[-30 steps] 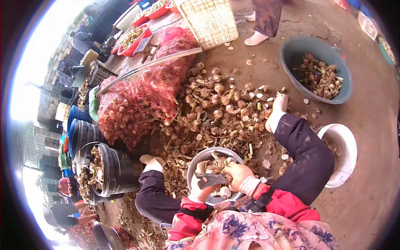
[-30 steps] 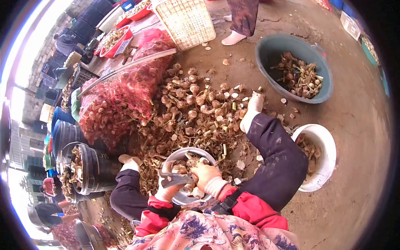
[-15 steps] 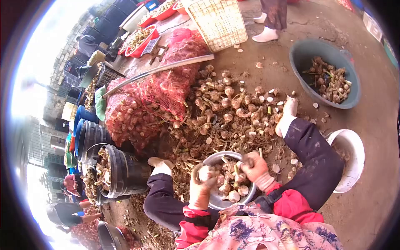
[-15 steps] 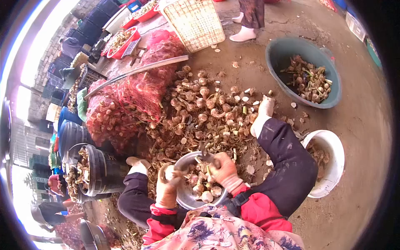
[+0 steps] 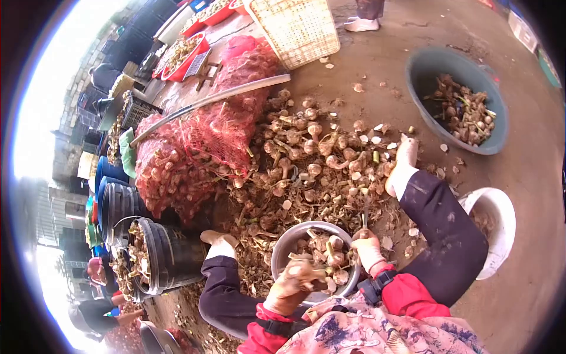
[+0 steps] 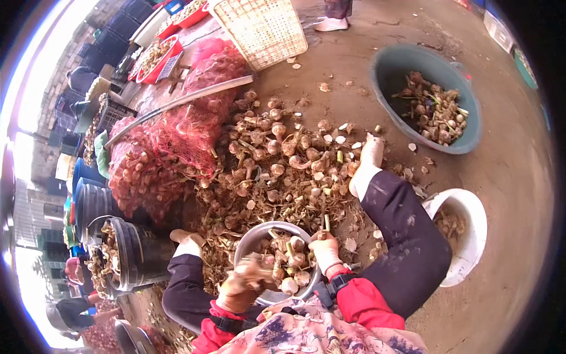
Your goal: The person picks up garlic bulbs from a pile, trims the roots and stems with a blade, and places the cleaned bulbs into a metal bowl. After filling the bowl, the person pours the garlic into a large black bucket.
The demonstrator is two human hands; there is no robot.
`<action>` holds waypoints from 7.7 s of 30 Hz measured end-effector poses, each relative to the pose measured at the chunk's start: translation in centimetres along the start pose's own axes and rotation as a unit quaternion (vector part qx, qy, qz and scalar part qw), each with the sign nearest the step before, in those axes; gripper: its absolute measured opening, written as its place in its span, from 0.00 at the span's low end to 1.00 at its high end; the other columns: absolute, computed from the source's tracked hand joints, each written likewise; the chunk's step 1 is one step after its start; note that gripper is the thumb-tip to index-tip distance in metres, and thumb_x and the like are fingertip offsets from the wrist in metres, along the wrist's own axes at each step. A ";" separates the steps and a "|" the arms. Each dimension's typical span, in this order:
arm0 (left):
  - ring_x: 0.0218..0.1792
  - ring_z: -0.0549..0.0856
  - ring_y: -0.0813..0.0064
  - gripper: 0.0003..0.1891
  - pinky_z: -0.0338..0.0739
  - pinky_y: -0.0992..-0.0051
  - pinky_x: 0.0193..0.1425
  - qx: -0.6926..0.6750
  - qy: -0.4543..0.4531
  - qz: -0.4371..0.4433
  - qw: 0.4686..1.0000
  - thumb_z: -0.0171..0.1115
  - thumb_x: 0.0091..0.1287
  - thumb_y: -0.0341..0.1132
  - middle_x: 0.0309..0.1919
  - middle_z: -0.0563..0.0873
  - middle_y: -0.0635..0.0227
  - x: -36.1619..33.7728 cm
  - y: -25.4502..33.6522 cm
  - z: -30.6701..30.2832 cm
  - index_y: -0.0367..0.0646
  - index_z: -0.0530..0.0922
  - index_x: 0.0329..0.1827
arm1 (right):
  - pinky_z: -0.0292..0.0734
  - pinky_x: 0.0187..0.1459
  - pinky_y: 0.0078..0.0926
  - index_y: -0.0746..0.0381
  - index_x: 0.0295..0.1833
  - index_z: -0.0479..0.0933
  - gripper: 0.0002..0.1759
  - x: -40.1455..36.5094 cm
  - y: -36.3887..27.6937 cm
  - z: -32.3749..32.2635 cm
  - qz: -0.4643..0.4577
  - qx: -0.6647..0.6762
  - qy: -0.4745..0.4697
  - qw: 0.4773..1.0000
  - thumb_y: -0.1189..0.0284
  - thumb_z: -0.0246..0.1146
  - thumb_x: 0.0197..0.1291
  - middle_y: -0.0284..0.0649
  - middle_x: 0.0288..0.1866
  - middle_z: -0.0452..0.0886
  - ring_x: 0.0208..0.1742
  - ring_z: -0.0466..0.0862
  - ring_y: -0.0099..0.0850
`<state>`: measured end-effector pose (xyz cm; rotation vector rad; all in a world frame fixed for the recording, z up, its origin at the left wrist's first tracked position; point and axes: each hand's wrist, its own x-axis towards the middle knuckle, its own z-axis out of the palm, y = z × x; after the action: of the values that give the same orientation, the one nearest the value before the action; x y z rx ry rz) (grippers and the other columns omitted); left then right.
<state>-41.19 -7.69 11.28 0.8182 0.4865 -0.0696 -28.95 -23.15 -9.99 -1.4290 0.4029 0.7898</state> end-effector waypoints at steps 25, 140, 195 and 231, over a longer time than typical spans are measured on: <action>0.46 0.81 0.74 0.32 0.80 0.73 0.48 0.248 0.130 0.070 0.957 0.75 0.50 0.28 0.46 0.80 0.64 14.3 2.6 -2.3 0.43 0.65 0.55 | 0.77 0.41 0.22 0.62 0.42 0.79 0.11 -3.6 -7.8 3.7 -0.222 -0.112 -0.047 0.968 0.76 0.71 0.53 0.28 0.34 0.79 0.35 0.80 0.22; 0.54 0.81 0.65 0.51 0.75 0.67 0.61 0.513 0.231 0.135 0.815 0.86 0.37 0.38 0.52 0.80 0.57 0.6 -2.6 1.3 0.36 0.63 0.64 | 0.77 0.48 0.44 0.57 0.43 0.82 0.17 -6.6 -5.9 1.7 -0.399 -0.448 -0.264 0.755 0.73 0.67 0.42 0.48 0.41 0.79 0.45 0.82 0.49; 0.43 0.83 0.74 0.33 0.78 0.76 0.40 -0.011 0.205 0.152 0.967 0.63 0.62 0.24 0.52 0.83 0.63 25.4 0.4 -17.1 0.42 0.63 0.72 | 0.69 0.12 0.23 0.64 0.42 0.79 0.10 -2.1 -7.6 4.1 0.094 0.147 0.016 0.984 0.83 0.68 0.52 0.36 0.25 0.79 0.13 0.75 0.27; 0.51 0.81 0.75 0.31 0.76 0.75 0.56 0.235 0.207 0.234 0.920 0.71 0.59 0.26 0.54 0.82 0.65 12.9 4.9 -0.7 0.38 0.71 0.67 | 0.70 0.13 0.32 0.58 0.43 0.80 0.09 -6.0 -6.6 0.5 0.041 0.157 -0.055 0.985 0.71 0.66 0.57 0.38 0.22 0.80 0.11 0.76 0.36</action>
<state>-28.76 -2.22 8.55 1.4184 0.6700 0.4557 -28.62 -23.78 -1.12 -1.0753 0.4814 0.8267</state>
